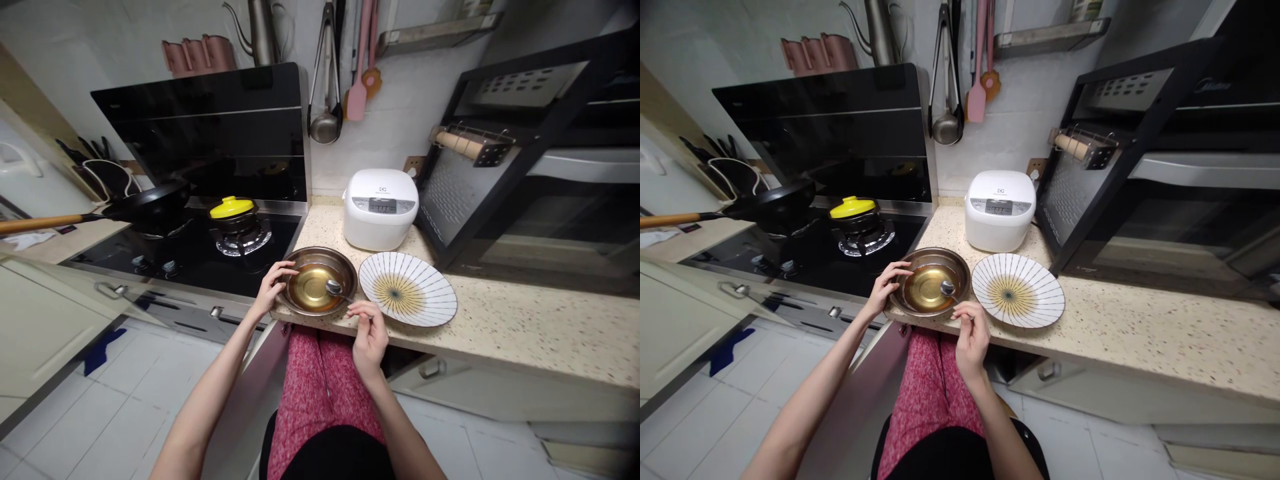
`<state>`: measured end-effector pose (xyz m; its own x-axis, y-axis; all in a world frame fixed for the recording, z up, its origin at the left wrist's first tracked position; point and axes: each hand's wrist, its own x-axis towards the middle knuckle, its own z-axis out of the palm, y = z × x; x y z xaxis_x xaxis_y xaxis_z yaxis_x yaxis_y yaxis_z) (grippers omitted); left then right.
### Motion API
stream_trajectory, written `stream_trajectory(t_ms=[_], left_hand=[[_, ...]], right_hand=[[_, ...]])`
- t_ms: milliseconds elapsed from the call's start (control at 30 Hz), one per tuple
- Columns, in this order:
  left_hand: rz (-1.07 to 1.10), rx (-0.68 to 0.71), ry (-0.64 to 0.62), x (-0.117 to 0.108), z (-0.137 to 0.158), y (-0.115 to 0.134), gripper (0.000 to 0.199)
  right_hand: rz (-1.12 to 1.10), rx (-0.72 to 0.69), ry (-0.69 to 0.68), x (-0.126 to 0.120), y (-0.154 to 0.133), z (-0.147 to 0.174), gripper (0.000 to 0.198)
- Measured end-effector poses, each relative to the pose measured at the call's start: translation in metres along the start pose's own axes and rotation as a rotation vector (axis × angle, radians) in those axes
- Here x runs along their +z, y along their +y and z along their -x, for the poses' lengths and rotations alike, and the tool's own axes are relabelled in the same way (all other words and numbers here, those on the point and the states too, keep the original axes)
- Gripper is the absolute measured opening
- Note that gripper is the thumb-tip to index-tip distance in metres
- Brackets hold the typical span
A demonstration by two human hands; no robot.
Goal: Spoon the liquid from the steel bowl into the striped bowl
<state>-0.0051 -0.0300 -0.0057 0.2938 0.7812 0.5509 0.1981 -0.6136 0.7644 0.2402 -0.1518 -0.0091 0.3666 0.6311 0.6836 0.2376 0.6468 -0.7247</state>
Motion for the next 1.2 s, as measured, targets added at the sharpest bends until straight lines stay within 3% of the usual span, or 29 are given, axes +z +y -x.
stream_trajectory(t_ms=[533, 1200], left_hand=[[0.001, 0.013, -0.006, -0.001, 0.0, -0.003, 0.036], [0.003, 0.007, -0.002, -0.001, 0.001, -0.002, 0.036]], right_hand=[[-0.032, 0.176, -0.076, 0.012, 0.007, 0.004, 0.023], [-0.083, 0.12, -0.012, 0.012, 0.011, 0.008, 0.025]])
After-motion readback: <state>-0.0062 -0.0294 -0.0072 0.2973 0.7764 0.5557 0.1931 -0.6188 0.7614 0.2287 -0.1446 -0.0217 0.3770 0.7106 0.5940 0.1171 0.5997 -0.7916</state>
